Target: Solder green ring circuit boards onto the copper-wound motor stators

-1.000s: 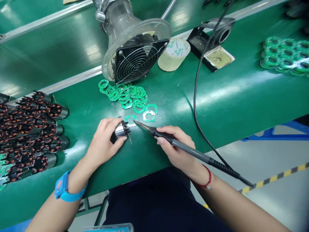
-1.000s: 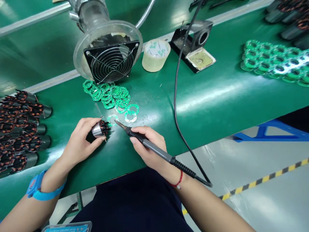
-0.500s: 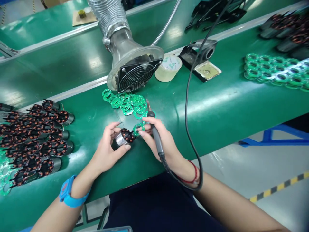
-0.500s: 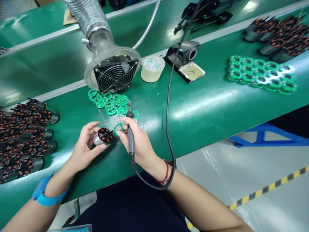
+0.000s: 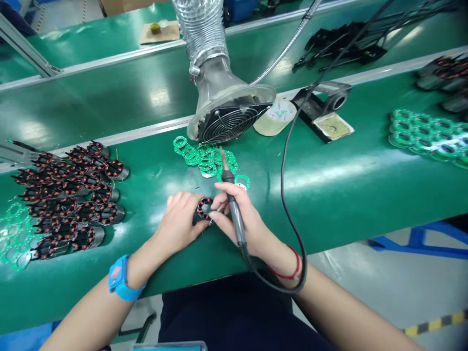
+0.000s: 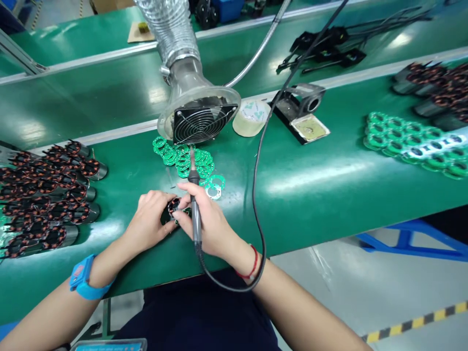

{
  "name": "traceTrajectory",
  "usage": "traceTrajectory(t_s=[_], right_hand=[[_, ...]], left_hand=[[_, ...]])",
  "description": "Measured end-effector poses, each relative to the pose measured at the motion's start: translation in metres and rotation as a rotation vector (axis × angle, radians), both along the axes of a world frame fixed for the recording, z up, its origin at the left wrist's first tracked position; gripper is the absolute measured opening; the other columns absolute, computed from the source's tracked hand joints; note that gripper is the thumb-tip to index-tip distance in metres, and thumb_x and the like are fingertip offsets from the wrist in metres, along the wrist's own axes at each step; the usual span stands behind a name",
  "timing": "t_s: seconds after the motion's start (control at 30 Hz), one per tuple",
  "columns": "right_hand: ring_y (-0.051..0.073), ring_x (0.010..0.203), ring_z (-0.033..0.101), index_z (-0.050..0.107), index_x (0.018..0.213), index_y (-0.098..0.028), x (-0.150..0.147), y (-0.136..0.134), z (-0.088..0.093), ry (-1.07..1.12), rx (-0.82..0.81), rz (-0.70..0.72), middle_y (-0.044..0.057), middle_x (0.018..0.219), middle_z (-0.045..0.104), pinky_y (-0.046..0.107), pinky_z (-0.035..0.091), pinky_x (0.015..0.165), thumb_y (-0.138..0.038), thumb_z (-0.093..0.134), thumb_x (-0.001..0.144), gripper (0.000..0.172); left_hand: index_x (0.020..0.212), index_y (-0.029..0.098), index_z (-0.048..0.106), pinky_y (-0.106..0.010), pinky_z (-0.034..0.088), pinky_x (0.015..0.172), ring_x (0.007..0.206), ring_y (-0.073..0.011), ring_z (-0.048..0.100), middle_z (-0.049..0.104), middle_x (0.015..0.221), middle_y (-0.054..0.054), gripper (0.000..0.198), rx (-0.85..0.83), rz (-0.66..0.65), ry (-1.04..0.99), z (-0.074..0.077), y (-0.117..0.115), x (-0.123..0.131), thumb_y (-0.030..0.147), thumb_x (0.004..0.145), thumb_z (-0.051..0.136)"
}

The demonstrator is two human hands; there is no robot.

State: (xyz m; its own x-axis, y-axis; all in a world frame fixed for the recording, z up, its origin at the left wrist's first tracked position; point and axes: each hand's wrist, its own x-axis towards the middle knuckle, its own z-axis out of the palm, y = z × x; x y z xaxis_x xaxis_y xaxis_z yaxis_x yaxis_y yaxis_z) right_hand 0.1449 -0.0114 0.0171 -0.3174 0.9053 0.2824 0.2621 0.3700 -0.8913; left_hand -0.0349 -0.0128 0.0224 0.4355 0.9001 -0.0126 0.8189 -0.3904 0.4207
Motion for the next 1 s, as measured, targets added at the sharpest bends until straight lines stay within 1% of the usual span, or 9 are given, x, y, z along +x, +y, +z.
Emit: traceTrajectory(t_s=[0.13,0.37,0.47,0.57,0.7,0.77,0.8,0.87,1.0], right_hand=[[0.029,0.107,0.059,0.04,0.127,-0.023,0.002,-0.009,0.003,-0.291,0.067,-0.128,0.013,0.117,0.059,0.05,0.05,0.089,-0.029,0.061,0.084,0.048],[0.029,0.092,0.067,0.046,0.12,-0.02,0.006,-0.004,0.007,-0.493,-0.058,-0.046,0.012,0.11,0.065,0.047,0.056,0.076,-0.029,0.063,0.083,0.042],[0.029,0.1,0.065,0.041,0.124,-0.021,0.01,0.002,0.011,-0.451,-0.079,-0.081,0.014,0.116,0.062,0.046,0.055,0.081,-0.023,0.064,0.08,0.05],[0.029,0.113,0.059,0.039,0.125,-0.023,0.013,0.01,0.017,-0.41,-0.032,-0.052,0.013,0.122,0.059,0.048,0.05,0.091,-0.02,0.062,0.081,0.05],[0.026,0.108,0.061,0.038,0.125,-0.023,0.014,0.021,0.024,-0.368,-0.086,0.049,0.012,0.115,0.062,0.045,0.052,0.085,-0.021,0.059,0.084,0.046],[0.027,0.106,0.061,0.039,0.124,-0.022,0.012,0.024,0.026,-0.384,-0.074,0.056,0.012,0.113,0.063,0.044,0.052,0.084,-0.02,0.059,0.085,0.045],[0.027,0.105,0.061,0.04,0.124,-0.021,0.009,0.025,0.026,-0.408,-0.041,0.047,0.012,0.112,0.063,0.045,0.051,0.085,-0.019,0.06,0.084,0.045],[0.028,0.104,0.059,0.042,0.125,-0.02,0.003,0.024,0.025,-0.474,0.049,0.021,0.012,0.111,0.063,0.045,0.05,0.085,-0.017,0.059,0.084,0.044],[0.027,0.093,0.055,0.046,0.126,-0.015,-0.014,0.018,0.022,-0.613,0.194,-0.015,0.013,0.103,0.061,0.042,0.049,0.079,-0.014,0.05,0.088,0.039]], left_hand=[[0.116,0.016,0.055,-0.04,0.038,0.076,0.093,-0.0274,0.049,0.057,0.098,-0.01,0.041,0.099,0.052,0.155,0.004,-0.001,-0.004,0.042,0.084,0.058],[0.096,0.017,0.064,-0.046,0.037,0.082,0.108,-0.0341,0.044,0.055,0.119,-0.016,0.034,0.209,0.06,0.179,0.005,0.0,-0.011,0.048,0.082,0.06],[0.094,0.017,0.065,-0.044,0.038,0.083,0.099,-0.0284,0.05,0.062,0.104,-0.011,0.027,0.052,-0.053,0.043,0.007,0.003,-0.017,0.042,0.087,0.055],[0.096,0.018,0.065,-0.04,0.04,0.086,0.094,-0.0221,0.056,0.066,0.097,-0.007,0.028,-0.194,-0.143,-0.255,0.007,0.01,-0.024,0.038,0.093,0.045],[0.081,0.017,0.065,-0.032,0.045,0.082,0.085,-0.0167,0.06,0.066,0.087,-0.005,0.039,-0.334,-0.037,-0.507,0.0,0.018,-0.029,0.032,0.097,0.032],[0.093,0.017,0.063,-0.032,0.046,0.078,0.084,-0.0172,0.059,0.064,0.091,-0.005,0.021,-0.248,0.084,-0.454,-0.004,0.019,-0.029,0.029,0.091,0.046],[0.105,0.018,0.06,-0.033,0.047,0.079,0.088,-0.0183,0.059,0.063,0.099,-0.006,0.021,-0.199,0.108,-0.418,-0.006,0.018,-0.029,0.026,0.087,0.053],[0.126,0.02,0.047,-0.037,0.046,0.086,0.1,-0.021,0.056,0.06,0.115,-0.009,0.044,-0.133,0.073,-0.36,-0.008,0.017,-0.025,0.022,0.084,0.059],[0.121,0.019,0.048,-0.042,0.045,0.088,0.1,-0.0238,0.054,0.061,0.111,-0.01,0.037,-0.026,0.006,-0.269,-0.01,0.015,-0.012,0.023,0.085,0.057]])
